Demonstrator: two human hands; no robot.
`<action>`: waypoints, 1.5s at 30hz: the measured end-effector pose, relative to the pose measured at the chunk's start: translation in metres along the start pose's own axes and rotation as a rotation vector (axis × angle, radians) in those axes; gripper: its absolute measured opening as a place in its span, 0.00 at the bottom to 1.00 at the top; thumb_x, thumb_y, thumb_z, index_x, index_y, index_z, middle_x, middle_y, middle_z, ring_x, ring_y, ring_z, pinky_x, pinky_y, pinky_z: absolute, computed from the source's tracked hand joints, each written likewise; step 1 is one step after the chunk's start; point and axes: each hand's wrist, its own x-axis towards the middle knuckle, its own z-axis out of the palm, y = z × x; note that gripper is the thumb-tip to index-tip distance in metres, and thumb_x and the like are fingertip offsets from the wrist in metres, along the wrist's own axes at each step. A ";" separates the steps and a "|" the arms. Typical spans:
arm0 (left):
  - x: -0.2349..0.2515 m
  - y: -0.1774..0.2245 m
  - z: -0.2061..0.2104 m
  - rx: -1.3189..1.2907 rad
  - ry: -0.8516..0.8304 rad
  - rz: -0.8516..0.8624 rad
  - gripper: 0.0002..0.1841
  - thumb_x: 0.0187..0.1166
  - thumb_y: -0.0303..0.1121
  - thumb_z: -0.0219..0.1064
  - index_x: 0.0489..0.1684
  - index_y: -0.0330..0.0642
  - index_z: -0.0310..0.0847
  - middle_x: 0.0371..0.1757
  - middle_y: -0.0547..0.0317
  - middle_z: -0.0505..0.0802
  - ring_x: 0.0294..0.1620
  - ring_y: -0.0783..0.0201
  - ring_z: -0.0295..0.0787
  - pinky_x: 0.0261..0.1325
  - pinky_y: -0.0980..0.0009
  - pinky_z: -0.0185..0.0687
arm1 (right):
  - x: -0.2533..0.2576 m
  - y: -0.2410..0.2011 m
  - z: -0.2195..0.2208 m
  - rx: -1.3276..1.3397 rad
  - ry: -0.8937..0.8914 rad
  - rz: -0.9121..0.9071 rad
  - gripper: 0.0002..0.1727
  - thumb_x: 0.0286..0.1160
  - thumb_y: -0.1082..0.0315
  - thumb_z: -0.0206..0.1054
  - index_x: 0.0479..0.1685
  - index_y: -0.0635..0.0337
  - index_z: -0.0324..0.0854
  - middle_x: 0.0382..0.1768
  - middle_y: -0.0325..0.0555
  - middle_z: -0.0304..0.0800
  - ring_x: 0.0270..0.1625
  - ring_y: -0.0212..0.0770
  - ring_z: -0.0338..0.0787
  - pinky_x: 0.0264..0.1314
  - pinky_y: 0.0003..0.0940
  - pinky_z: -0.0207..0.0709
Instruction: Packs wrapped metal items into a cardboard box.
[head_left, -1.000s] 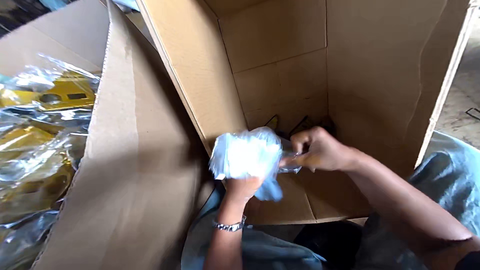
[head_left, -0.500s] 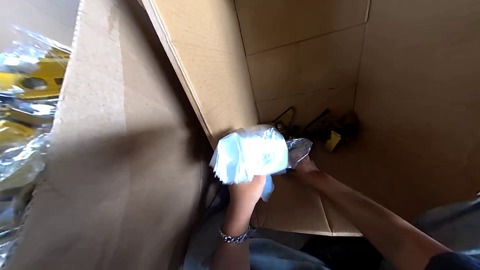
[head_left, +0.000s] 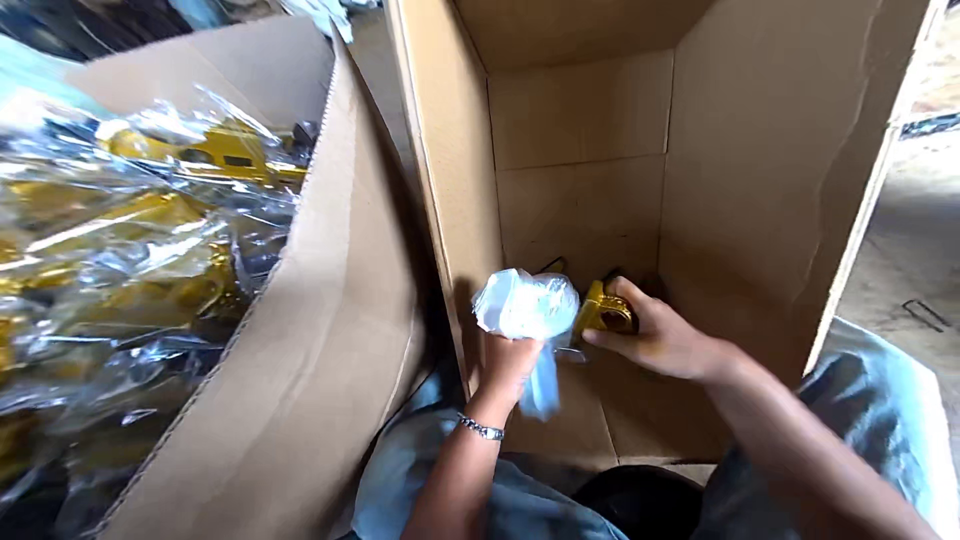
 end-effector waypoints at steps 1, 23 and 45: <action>-0.003 0.005 0.002 -0.121 -0.012 -0.087 0.28 0.66 0.13 0.72 0.68 0.22 0.69 0.54 0.49 0.86 0.54 0.73 0.84 0.58 0.76 0.82 | 0.004 0.003 0.014 -0.180 0.096 -0.024 0.24 0.76 0.63 0.72 0.63 0.70 0.76 0.50 0.60 0.91 0.51 0.47 0.93 0.56 0.43 0.85; -0.007 0.013 -0.013 -0.239 -0.209 -0.241 0.19 0.78 0.17 0.62 0.67 0.25 0.68 0.44 0.47 0.90 0.40 0.61 0.92 0.48 0.65 0.90 | 0.005 0.014 -0.010 -0.441 0.076 0.337 0.15 0.77 0.68 0.72 0.57 0.68 0.88 0.63 0.71 0.84 0.67 0.69 0.84 0.70 0.63 0.76; -0.018 0.011 -0.003 -0.403 -0.320 -0.205 0.15 0.57 0.11 0.70 0.38 0.40 0.82 0.27 0.64 0.91 0.28 0.73 0.88 0.36 0.77 0.86 | -0.006 0.008 0.029 0.769 0.115 0.214 0.07 0.83 0.75 0.59 0.40 0.59 0.82 0.31 0.32 0.89 0.33 0.27 0.89 0.45 0.25 0.86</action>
